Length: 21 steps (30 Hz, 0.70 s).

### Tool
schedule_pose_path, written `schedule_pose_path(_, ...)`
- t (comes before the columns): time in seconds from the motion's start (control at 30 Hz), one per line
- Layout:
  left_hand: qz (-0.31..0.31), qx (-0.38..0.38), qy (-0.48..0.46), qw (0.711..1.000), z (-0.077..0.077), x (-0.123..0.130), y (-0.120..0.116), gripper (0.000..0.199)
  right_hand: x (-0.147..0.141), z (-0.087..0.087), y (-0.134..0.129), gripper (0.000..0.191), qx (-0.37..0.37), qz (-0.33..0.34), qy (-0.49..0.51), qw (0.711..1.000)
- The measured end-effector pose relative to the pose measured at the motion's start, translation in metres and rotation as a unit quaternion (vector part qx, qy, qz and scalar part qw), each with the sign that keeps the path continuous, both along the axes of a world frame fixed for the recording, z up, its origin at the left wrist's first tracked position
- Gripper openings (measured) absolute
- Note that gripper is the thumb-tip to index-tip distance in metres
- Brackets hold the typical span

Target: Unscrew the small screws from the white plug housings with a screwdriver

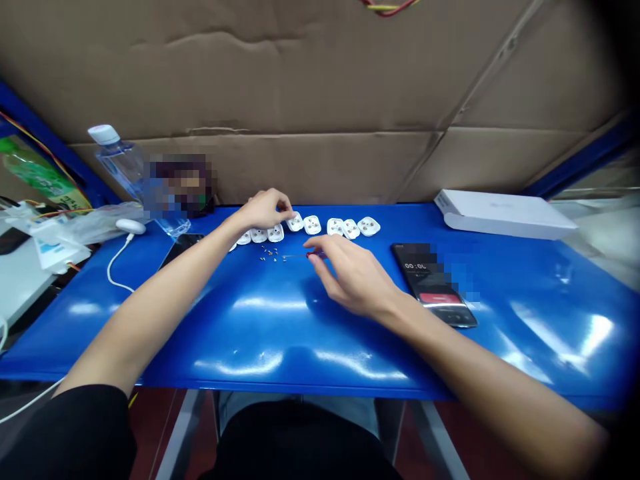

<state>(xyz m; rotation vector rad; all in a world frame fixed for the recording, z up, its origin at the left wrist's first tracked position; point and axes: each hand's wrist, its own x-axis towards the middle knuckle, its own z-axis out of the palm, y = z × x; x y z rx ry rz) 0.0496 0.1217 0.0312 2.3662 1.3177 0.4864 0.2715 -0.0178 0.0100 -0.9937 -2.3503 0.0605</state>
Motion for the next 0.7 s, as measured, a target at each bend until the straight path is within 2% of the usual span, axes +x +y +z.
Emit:
schedule_pose_path(0.07, 0.026, 0.008, -0.001, 1.000, 0.011, -0.001, -0.011, 0.022, 0.000, 0.000, 0.000, 0.024, -0.003, 0.000, -0.002, 1.000)
schedule_pose_path(0.17, 0.007, 0.024, -0.005, 1.000, 0.029, -0.009, -0.041, 0.024, 0.000, 0.000, -0.001, 0.023, -0.007, 0.005, -0.001, 1.000)
schedule_pose_path(0.23, 0.005, 0.011, 0.005, 1.000, 0.034, -0.017, -0.066, 0.025, -0.001, 0.000, -0.004, 0.023, 0.003, 0.007, 0.002, 1.000)
schedule_pose_path(0.3, -0.008, -0.030, 0.002, 1.000, 0.031, -0.025, -0.090, 0.023, -0.002, -0.001, -0.006, 0.023, 0.026, 0.010, 0.009, 1.000)
schedule_pose_path(0.43, -0.020, -0.091, -0.007, 0.996, 0.010, -0.039, -0.122, 0.022, -0.004, -0.002, -0.009, 0.019, 0.070, 0.037, 0.031, 0.996)
schedule_pose_path(0.57, -0.009, -0.102, -0.016, 0.995, -0.002, -0.045, -0.129, 0.029, -0.004, -0.002, -0.008, 0.013, 0.104, 0.065, 0.056, 0.991)
schedule_pose_path(0.7, 0.010, -0.052, 0.007, 0.999, 0.003, -0.052, -0.127, 0.041, -0.003, 0.000, -0.009, 0.010, 0.133, 0.064, 0.077, 0.986)
